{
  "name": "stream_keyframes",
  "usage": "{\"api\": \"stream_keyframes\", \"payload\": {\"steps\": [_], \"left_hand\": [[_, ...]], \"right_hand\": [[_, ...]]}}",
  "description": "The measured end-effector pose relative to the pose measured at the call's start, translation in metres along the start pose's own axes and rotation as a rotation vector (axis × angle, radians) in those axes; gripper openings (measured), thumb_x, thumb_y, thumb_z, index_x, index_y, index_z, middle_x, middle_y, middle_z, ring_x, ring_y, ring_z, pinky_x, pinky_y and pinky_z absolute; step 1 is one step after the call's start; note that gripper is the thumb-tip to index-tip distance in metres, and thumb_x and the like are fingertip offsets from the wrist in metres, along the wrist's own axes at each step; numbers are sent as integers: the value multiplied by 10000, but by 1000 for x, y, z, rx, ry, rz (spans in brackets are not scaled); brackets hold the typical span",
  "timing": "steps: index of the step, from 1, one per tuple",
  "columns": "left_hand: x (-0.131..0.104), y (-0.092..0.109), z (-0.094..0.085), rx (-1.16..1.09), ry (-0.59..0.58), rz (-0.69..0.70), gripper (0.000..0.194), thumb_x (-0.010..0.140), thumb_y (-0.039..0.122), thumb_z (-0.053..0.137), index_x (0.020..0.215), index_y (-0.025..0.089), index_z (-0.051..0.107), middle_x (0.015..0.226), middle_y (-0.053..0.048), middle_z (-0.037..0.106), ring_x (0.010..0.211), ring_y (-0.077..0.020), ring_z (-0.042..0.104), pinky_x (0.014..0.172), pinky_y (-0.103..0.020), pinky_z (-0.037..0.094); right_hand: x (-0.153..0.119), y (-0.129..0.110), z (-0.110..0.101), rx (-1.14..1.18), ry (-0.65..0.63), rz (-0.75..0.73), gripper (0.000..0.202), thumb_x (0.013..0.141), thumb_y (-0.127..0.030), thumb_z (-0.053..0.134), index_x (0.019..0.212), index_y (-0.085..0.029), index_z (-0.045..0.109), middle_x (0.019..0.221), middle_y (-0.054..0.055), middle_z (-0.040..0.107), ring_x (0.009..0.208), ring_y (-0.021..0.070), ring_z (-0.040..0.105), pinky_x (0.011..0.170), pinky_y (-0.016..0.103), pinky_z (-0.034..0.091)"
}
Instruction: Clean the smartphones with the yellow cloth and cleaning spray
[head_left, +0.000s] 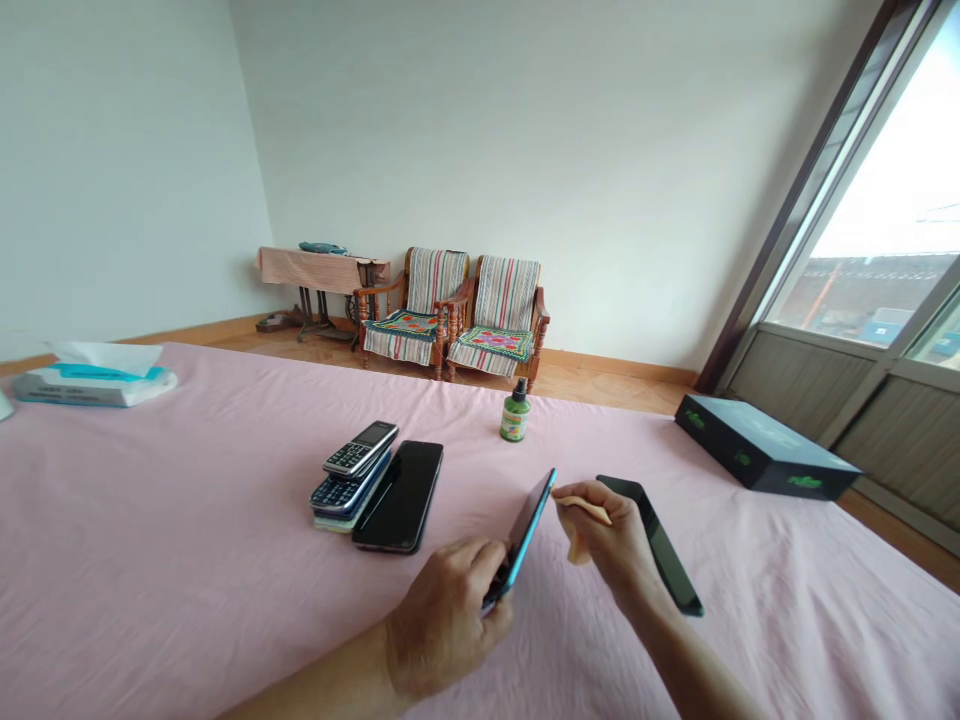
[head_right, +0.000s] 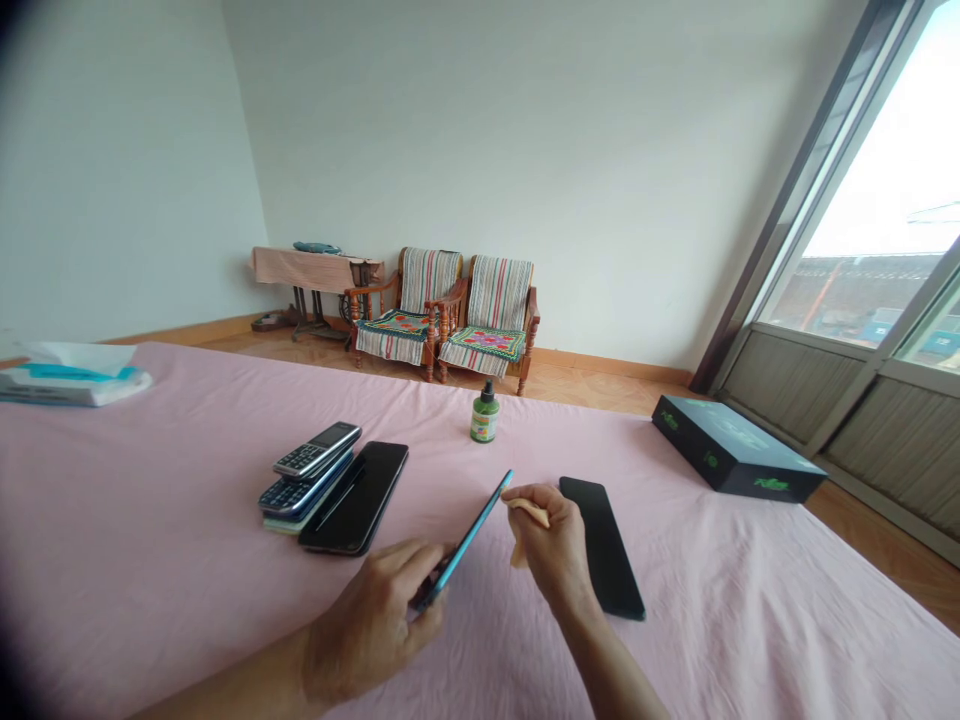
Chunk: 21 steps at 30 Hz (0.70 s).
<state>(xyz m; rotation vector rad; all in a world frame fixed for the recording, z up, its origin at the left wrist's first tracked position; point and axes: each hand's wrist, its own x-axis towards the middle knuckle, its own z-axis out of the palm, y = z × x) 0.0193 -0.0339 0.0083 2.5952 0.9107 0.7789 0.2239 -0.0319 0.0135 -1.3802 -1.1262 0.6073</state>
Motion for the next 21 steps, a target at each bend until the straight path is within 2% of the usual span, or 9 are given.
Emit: {"api": "stream_keyframes", "payload": {"steps": [4,7,10,14,19,21], "left_hand": [[1,1,-1,-44,26,33,221,765,38,455,900,189,542,794,-17,603,734,-175,592,672,-257,466],[1,0,-1,-44,39,48,254,765,26,450,928,196,546,784,-9,600,726,-172,597,665,-251,468],[1,0,-1,-23,29,37,270,757,18,463,945,191,551,779,-6,598,727,-176,601,666,-257,478],[2,1,0,-20,11,20,329,757,6,474,1025,179,552,801,-13,609,743,-180,606,678,-266,488],[1,-1,2,-82,13,13,407,755,-11,468,1099,193,542,884,-24,636,801,-187,619,739,-286,501],[0,-3,3,-123,24,6,479,762,-10,464,1190,200,507,932,-32,644,839,-193,625,777,-300,506]], "right_hand": [[20,5,0,-198,74,-158,204,689,-253,570,785,-187,737,781,31,650,666,151,606,612,250,445],[30,9,2,-241,101,-191,223,720,-265,558,827,-180,734,807,31,634,657,146,615,598,251,461],[30,13,5,-234,61,-205,235,743,-262,561,881,-176,731,831,29,622,630,133,607,564,244,470],[21,11,6,-234,28,-266,231,770,-249,578,927,-177,732,884,37,605,685,138,611,598,245,492],[-6,-3,16,-185,-82,-320,213,803,-219,552,924,-200,726,883,45,571,598,117,573,445,215,460],[-20,-9,24,-152,-104,-378,203,795,-186,548,902,-203,720,865,50,564,631,131,581,453,215,463]]}}
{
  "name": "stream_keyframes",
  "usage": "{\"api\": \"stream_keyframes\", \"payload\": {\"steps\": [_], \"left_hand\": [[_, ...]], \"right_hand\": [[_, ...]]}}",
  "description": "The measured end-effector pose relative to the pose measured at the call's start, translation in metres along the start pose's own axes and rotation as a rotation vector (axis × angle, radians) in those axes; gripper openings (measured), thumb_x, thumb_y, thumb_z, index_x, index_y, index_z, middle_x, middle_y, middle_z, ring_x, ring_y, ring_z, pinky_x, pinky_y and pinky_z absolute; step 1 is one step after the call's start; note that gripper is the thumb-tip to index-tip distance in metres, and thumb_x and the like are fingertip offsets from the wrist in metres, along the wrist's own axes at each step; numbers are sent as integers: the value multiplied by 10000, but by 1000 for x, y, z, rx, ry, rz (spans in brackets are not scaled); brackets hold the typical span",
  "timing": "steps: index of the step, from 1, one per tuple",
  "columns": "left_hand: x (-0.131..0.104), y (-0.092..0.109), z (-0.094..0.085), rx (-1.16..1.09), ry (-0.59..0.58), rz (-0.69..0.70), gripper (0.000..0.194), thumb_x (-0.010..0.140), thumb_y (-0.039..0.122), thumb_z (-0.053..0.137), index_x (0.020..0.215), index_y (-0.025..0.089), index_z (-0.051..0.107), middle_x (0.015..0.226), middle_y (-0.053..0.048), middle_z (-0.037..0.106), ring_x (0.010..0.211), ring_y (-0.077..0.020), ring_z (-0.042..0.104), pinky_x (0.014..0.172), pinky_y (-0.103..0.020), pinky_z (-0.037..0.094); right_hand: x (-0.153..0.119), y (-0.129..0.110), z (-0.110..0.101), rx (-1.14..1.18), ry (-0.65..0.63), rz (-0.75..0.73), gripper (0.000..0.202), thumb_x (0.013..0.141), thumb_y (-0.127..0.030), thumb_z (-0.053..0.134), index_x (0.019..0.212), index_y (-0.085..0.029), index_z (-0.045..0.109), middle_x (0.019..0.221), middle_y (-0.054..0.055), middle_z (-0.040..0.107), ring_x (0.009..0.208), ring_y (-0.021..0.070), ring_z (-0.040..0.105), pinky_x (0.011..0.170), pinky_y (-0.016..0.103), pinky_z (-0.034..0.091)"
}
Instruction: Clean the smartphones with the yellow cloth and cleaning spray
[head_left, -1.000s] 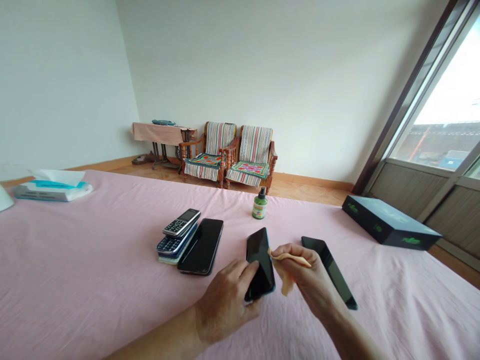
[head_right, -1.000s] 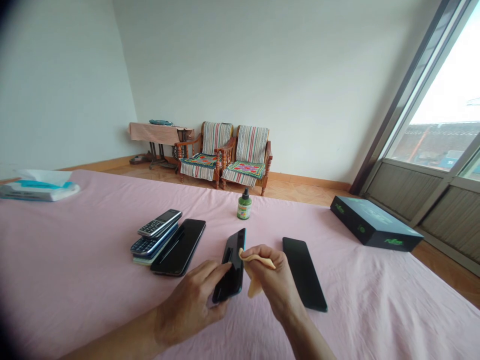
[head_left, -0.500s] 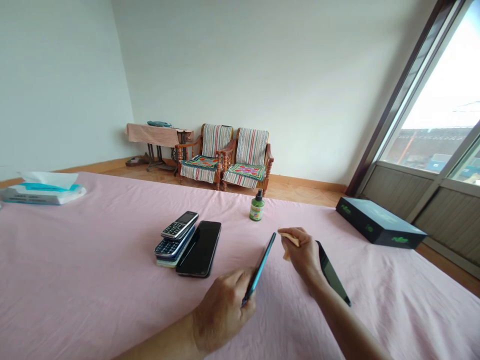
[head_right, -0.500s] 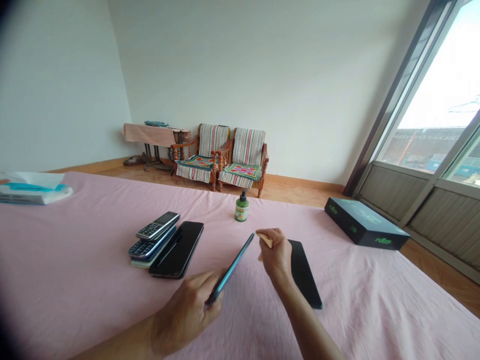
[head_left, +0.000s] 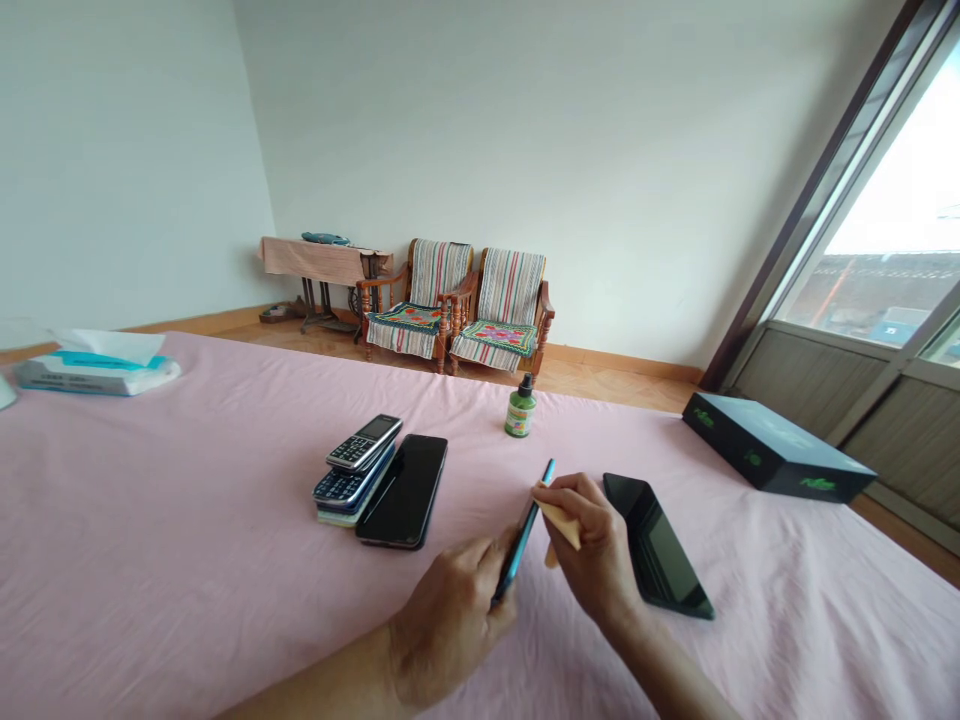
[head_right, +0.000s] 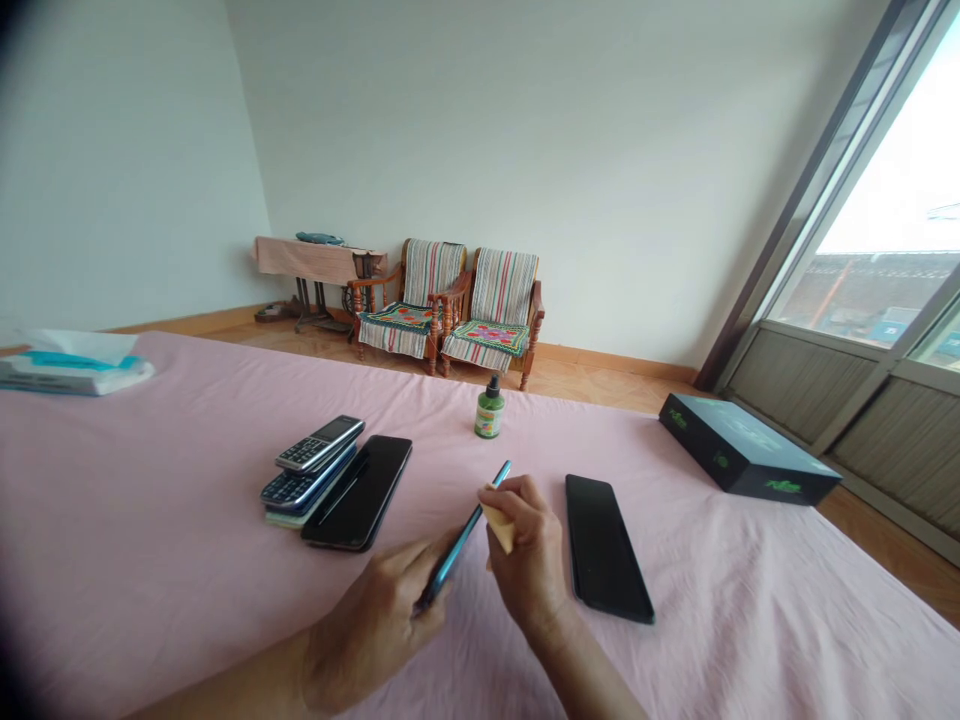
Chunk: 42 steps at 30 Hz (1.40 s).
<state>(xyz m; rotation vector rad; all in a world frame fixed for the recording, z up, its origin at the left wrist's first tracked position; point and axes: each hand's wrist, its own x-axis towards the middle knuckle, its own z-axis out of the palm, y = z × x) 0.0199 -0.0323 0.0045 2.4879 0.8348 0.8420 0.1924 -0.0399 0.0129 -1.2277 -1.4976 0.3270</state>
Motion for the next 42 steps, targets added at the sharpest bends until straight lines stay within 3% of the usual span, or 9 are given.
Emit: {"api": "stream_keyframes", "payload": {"steps": [4,9,15,23,31,38,42], "left_hand": [[-1,-1,0,-59,39,-21,524,784,15,480,1272,206,474,971,-41,654,886,-205,633,801,-313,518],[-2,2,-6,-98,126,32,593,799,45,531,1348,224,402,1094,-64,634,971,-197,617,875,-314,509],[-3,-3,-13,-68,256,227,215,878,162,574,1090,198,585,922,-59,630,844,-170,627,781,-261,524],[-3,-5,-9,-38,253,283,186,915,181,553,1099,170,574,870,-61,618,781,-157,624,733,-247,519],[-4,-7,-7,-44,253,246,176,918,181,547,1091,188,577,869,-45,617,806,-156,631,743,-237,514],[-4,-7,-7,-58,270,241,177,902,137,553,1073,174,578,853,-45,611,785,-151,626,738,-240,505],[-3,-6,-7,-52,283,241,181,897,136,561,1072,176,579,841,-39,606,770,-148,624,723,-233,504]], "right_hand": [[-10,-16,10,17,17,-120,201,777,-124,535,855,-199,705,828,53,572,745,158,597,614,245,497],[-4,-13,5,-25,35,-132,217,779,-116,538,856,-214,715,810,44,584,740,154,593,631,240,477],[0,-2,3,-41,34,-140,248,799,-132,519,915,-219,720,845,53,591,733,154,601,632,246,487],[25,22,-7,-183,71,-42,222,810,-189,532,921,-200,723,875,58,602,733,165,618,662,269,496],[-14,-7,11,-21,37,-166,232,813,-129,504,923,-210,691,872,69,584,785,179,613,666,282,516],[23,16,0,-128,103,-23,214,786,-187,558,897,-209,740,841,53,600,731,168,617,602,249,501],[16,16,2,-99,68,3,219,813,-207,545,941,-204,724,863,53,590,700,156,612,568,240,497]]}}
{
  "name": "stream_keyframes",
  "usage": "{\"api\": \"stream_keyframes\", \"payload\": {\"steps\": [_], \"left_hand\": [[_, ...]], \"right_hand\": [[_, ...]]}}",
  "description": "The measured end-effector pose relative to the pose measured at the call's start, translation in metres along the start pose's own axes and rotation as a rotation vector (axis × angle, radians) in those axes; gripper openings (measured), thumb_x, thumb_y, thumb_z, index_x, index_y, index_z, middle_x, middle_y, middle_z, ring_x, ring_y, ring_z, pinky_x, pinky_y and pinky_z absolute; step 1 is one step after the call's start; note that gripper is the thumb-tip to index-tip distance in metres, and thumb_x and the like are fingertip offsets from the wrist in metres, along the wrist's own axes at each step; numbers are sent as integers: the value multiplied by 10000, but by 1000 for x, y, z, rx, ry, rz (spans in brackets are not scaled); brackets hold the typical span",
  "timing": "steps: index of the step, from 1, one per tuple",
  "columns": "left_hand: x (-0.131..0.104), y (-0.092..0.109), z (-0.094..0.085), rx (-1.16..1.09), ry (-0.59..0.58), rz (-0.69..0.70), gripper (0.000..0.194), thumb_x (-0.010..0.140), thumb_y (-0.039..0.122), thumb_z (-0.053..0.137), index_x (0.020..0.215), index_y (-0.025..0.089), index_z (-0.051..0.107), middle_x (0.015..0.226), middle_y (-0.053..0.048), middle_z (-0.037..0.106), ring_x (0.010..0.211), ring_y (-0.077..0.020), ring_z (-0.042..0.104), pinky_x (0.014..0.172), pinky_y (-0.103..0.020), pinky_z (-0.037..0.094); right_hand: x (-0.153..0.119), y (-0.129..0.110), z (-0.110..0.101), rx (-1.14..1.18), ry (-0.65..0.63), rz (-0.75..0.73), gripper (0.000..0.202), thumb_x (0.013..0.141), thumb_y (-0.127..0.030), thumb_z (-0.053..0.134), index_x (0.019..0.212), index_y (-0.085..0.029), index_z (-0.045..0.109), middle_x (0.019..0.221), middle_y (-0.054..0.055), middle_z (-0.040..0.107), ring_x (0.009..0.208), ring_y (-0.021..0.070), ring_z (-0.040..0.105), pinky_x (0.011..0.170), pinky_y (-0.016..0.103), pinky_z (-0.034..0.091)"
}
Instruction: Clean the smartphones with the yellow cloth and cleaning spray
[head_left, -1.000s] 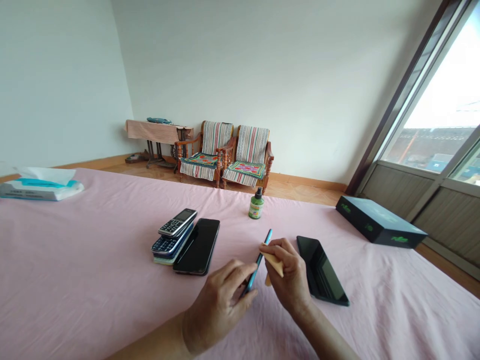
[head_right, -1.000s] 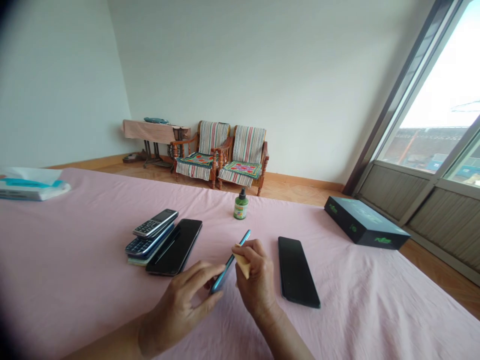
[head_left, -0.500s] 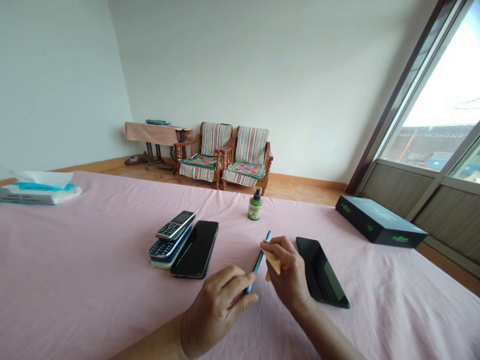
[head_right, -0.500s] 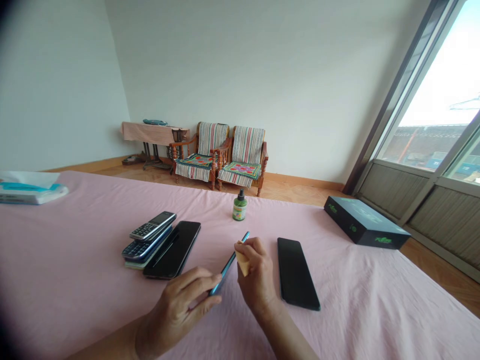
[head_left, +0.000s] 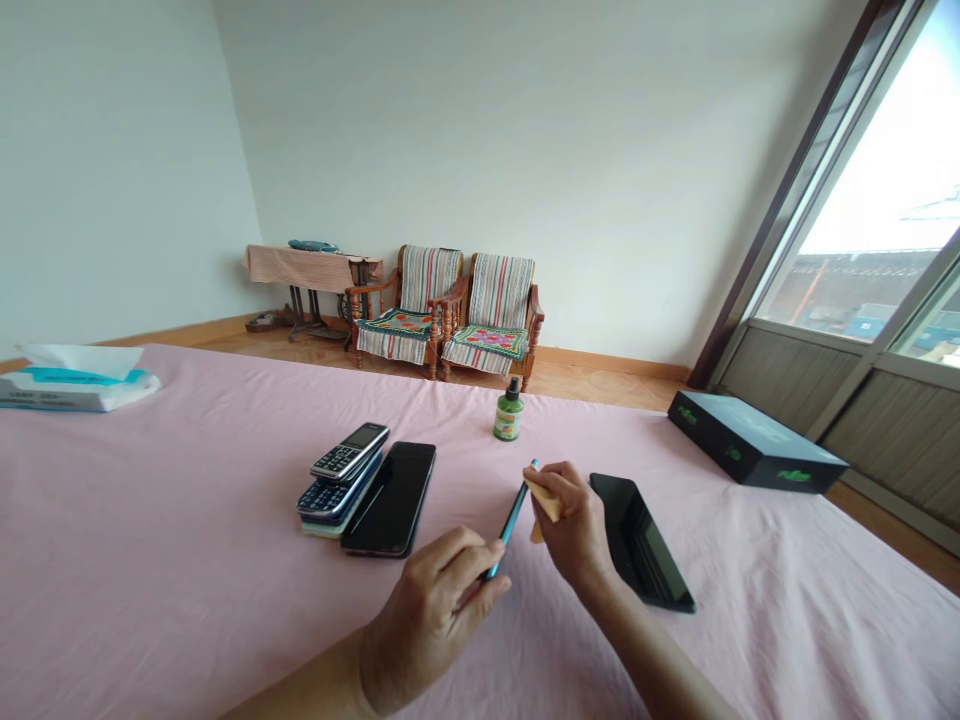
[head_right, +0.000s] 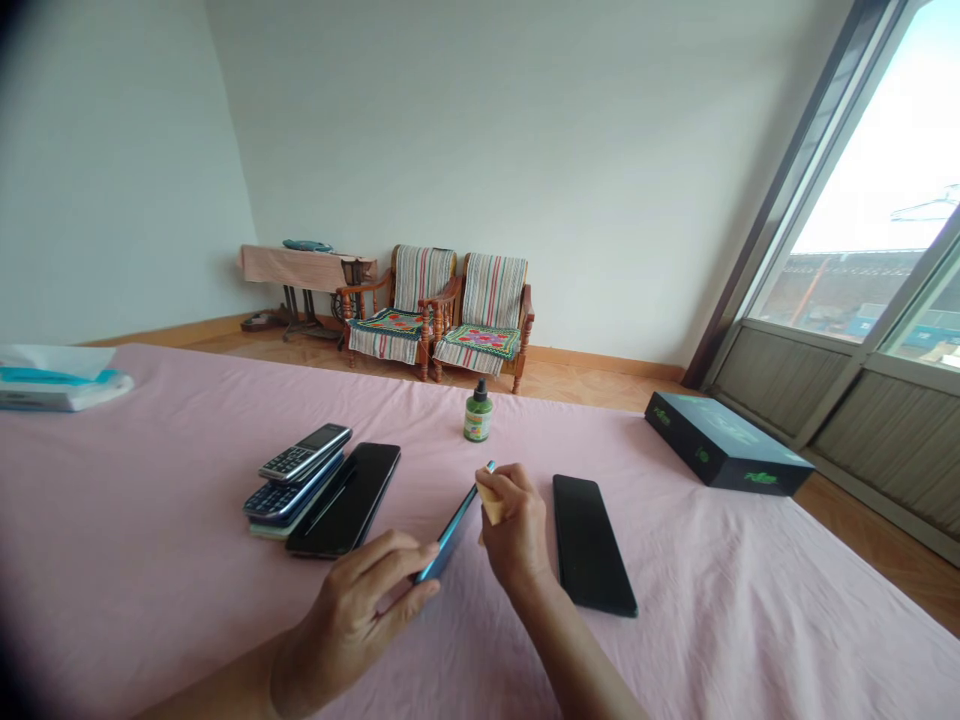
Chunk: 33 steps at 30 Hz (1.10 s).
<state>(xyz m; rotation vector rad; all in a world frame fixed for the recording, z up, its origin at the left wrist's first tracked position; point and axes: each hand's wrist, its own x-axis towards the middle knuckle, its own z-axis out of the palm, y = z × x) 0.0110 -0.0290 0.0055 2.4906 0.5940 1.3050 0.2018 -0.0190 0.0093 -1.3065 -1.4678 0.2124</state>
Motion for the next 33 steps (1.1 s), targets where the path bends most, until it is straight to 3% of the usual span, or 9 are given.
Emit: {"api": "stream_keyframes", "payload": {"steps": [6,13,16,23,26,33], "left_hand": [[-2,-2,0,-15,-13,-39,170,893,141,567,1057,181,584,858,-37,605,788,-150,621,735,-233,500],[-2,-3,2,-13,19,-3,167,901,178,576,1067,167,585,818,-34,589,739,-144,608,701,-233,495],[-2,-4,3,-4,34,17,166,903,205,582,1063,159,586,783,-26,572,699,-141,593,667,-229,489],[-3,-2,3,-47,1,-7,215,906,251,583,1102,162,576,831,-46,578,750,-157,599,696,-239,494],[-3,1,5,-56,-38,-19,234,917,260,562,1133,168,572,856,-55,581,782,-165,605,722,-248,502],[-1,5,10,-37,-47,-34,269,933,277,527,1170,152,556,829,-55,581,743,-168,599,695,-267,512]], "right_hand": [[-26,-20,2,63,-64,-137,245,802,-132,521,946,-202,706,868,64,589,783,170,610,655,258,493],[27,8,1,-68,25,6,208,752,-142,556,837,-181,742,785,40,617,700,161,618,666,264,470],[34,10,4,-77,17,-2,187,740,-150,572,804,-181,745,757,37,613,687,163,613,652,262,464],[-21,-21,1,54,-59,-169,214,789,-124,552,916,-186,714,820,51,593,726,151,602,620,231,462],[-30,-24,-3,79,-50,-170,220,791,-116,551,917,-195,713,831,52,597,734,150,604,620,230,465],[19,4,3,26,-50,-17,204,741,-142,573,835,-202,744,778,40,614,700,163,611,637,271,455]]}}
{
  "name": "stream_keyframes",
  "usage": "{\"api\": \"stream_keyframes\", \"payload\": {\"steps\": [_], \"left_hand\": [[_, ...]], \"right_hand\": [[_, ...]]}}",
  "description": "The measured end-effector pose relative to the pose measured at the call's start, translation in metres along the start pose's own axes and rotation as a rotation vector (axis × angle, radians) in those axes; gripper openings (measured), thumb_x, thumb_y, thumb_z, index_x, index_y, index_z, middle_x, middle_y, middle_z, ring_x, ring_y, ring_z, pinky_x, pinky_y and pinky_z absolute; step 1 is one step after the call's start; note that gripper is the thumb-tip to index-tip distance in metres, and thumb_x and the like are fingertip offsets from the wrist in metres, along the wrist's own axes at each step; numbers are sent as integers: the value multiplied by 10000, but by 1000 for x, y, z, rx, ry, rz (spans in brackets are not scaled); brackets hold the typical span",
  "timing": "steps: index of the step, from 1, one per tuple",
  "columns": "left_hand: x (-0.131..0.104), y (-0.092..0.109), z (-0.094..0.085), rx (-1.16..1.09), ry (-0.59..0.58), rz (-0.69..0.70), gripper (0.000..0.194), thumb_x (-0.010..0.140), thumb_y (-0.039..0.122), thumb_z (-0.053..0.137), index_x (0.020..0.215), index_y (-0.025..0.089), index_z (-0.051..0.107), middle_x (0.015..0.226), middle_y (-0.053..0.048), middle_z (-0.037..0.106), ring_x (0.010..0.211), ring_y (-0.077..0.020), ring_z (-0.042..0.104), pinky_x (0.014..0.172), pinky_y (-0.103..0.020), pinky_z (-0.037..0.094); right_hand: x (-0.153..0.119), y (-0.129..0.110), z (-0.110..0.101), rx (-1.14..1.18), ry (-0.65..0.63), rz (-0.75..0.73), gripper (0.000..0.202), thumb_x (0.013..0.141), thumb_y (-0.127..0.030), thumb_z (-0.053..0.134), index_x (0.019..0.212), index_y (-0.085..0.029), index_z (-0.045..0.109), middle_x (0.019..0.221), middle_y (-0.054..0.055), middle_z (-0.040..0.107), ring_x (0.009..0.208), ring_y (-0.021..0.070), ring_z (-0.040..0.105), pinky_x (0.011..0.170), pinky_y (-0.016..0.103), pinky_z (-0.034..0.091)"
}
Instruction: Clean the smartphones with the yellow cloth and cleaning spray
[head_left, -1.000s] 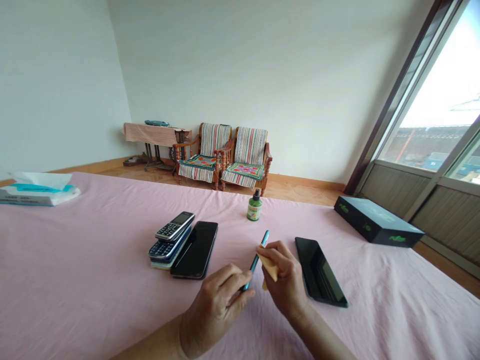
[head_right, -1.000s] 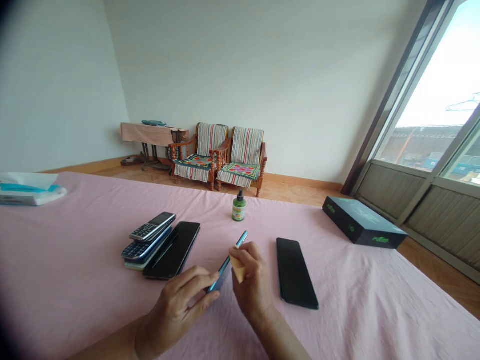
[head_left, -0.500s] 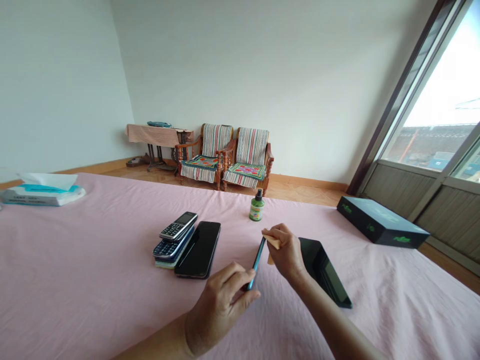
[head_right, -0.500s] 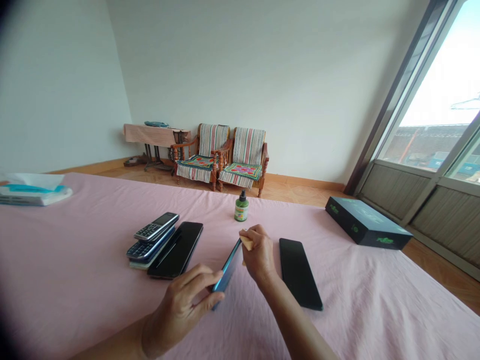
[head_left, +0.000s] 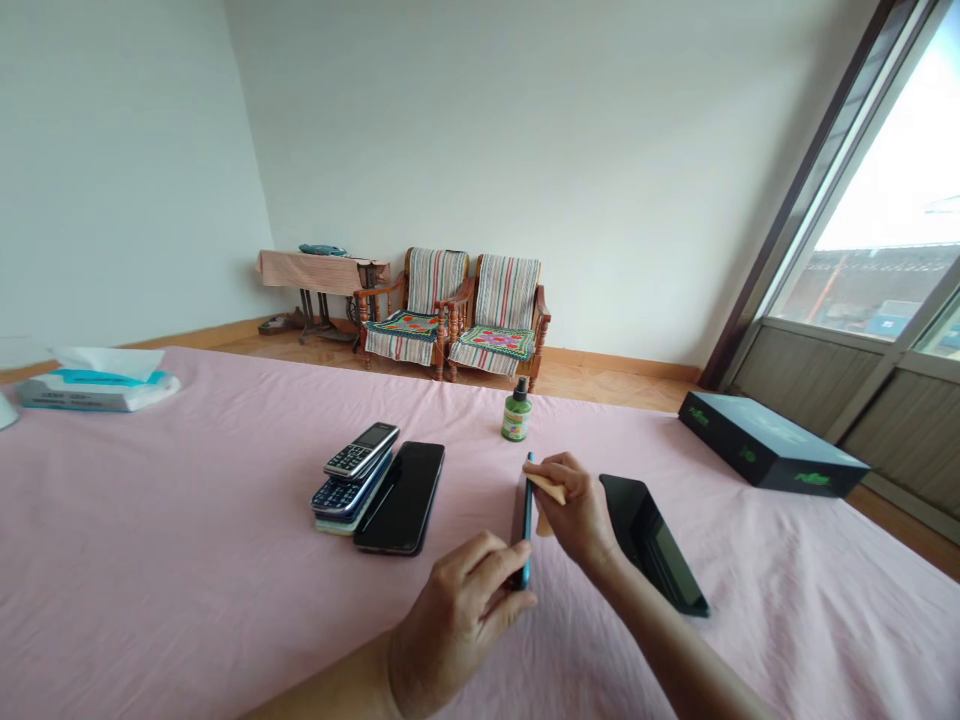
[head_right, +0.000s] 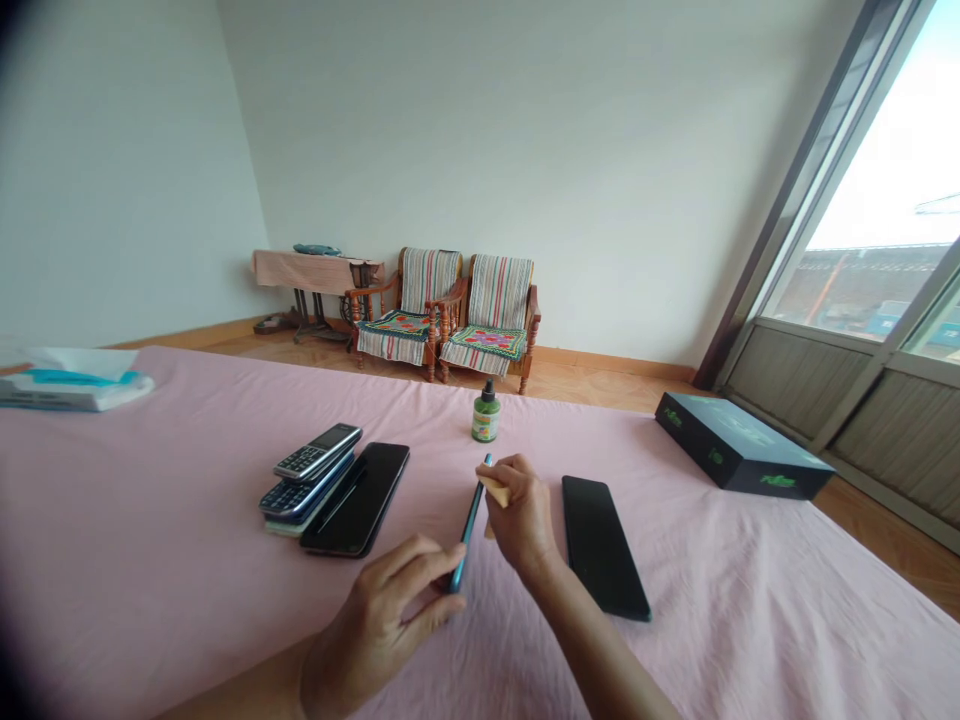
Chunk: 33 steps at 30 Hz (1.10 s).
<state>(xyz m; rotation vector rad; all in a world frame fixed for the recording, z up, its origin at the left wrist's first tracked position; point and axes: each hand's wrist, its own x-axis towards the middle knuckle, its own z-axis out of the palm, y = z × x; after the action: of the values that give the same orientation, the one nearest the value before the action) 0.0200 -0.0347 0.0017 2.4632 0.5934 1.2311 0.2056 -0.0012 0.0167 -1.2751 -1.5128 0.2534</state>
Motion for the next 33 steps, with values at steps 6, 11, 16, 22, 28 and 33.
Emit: {"api": "stream_keyframes", "payload": {"steps": [6,11,16,22,28,33], "left_hand": [[1,1,3,4,-2,-4,281,922,291,546,1166,151,556,822,-53,584,731,-170,589,688,-272,516],[1,-1,5,12,-3,-14,283,894,236,591,1158,146,546,822,-50,586,737,-176,588,696,-283,517],[2,2,6,7,4,-28,305,862,205,634,1148,156,540,831,-39,586,762,-174,596,716,-273,518],[3,1,5,0,-14,-34,325,848,167,646,1155,158,539,852,-42,601,788,-175,610,726,-271,520],[2,0,6,-8,-14,-59,306,850,189,647,1140,177,549,877,-43,614,819,-177,620,765,-284,521],[3,2,5,-1,-11,-62,316,846,159,641,1147,180,546,879,-40,614,831,-179,622,762,-277,517]], "right_hand": [[28,19,7,26,-20,15,227,703,-152,558,815,-197,751,775,45,629,714,174,616,666,292,466],[27,19,11,56,-61,-1,214,733,-191,566,843,-200,750,787,46,616,735,173,615,680,292,469],[4,4,9,87,-73,-38,203,793,-215,561,884,-212,743,789,35,574,724,157,594,661,277,466],[-28,-15,4,178,-43,-45,202,828,-211,559,936,-242,727,798,27,529,726,151,576,585,239,468],[-45,-18,1,209,-54,-121,251,829,-157,568,1012,-263,702,818,26,531,743,147,580,605,237,475],[-49,-20,1,160,-53,-151,290,823,-129,558,1047,-260,688,843,35,551,745,144,586,624,240,478]]}}
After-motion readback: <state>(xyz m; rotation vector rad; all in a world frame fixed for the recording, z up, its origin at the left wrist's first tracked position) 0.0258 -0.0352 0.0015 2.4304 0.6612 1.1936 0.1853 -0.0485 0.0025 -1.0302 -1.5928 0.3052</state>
